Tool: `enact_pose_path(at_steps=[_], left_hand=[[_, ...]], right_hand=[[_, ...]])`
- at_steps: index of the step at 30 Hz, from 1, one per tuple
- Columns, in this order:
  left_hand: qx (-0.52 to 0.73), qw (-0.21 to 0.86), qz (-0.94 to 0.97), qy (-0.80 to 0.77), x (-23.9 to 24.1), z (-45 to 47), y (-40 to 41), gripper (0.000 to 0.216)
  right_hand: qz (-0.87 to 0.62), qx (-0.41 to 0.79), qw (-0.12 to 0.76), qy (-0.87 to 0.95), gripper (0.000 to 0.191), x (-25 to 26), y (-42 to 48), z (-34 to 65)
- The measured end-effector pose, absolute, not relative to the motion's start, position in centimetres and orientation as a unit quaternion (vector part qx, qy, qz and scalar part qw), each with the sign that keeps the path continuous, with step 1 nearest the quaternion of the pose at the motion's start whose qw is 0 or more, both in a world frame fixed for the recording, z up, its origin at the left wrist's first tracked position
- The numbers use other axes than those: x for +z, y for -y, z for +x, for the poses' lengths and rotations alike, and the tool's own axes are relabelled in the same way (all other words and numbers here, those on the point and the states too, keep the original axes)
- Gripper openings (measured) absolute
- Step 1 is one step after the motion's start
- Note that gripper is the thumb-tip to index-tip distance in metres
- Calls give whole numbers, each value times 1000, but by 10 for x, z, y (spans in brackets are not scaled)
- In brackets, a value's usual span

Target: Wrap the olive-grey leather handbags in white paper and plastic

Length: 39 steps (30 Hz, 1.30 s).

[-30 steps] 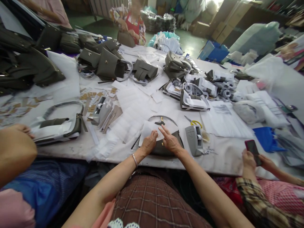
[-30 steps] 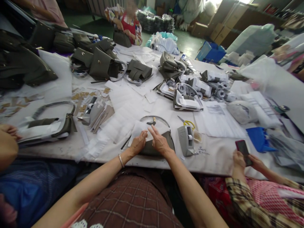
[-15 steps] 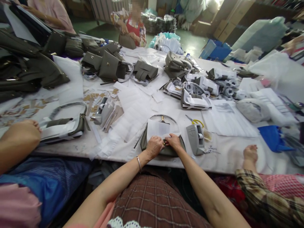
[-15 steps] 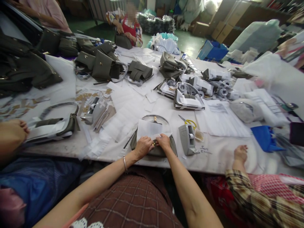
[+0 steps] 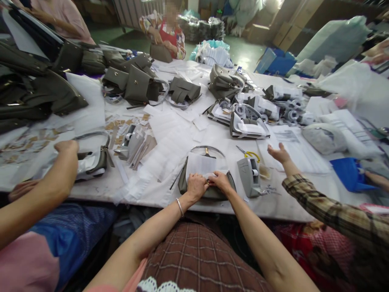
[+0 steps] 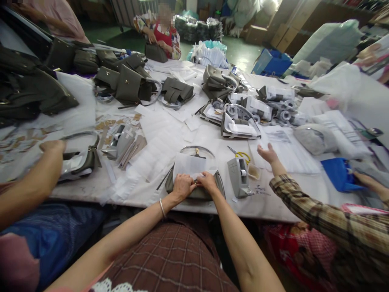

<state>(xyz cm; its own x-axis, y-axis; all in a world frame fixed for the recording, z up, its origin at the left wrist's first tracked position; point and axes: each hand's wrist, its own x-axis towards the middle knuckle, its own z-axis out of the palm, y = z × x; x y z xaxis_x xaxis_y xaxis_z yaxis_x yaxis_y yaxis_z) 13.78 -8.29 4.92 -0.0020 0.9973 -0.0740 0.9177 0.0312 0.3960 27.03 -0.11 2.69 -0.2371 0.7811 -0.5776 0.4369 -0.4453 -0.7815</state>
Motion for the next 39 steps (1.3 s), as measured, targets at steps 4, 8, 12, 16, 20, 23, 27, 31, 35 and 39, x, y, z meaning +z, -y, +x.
enact_pose_path(at_steps=[4,8,12,16,20,23,27,31,35,39], left_hand=[[117,198,673,-703,49,137,81,16],[129,200,693,-681,44,133,84,10],[133,186,711,-664,39,131,86,7],[128,161,740,-640,33,131,87,9],[113,129,765,-621,30,131,85,13],[107,124,778,-607,30,132,83,14],[105,121,796,-584,33,133,80,13],[99,97,827,-545,32,131,78,15],[103,71,857,-500,29,127,73,16],[121,77,866,-479,26,122,69,14]], right_hand=[[-578,597,122,543,26,35,3,279],[-548,556,113,614,40,39,8,288],[-556,501,119,652,41,33,14,289],[-581,532,131,602,42,29,16,287],[-589,586,132,540,40,31,15,283],[-587,612,134,513,38,33,14,281],[-584,640,133,481,36,35,13,280],[-583,655,133,462,33,36,14,278],[-577,664,138,455,31,36,14,279],[-570,673,142,449,29,36,14,279]])
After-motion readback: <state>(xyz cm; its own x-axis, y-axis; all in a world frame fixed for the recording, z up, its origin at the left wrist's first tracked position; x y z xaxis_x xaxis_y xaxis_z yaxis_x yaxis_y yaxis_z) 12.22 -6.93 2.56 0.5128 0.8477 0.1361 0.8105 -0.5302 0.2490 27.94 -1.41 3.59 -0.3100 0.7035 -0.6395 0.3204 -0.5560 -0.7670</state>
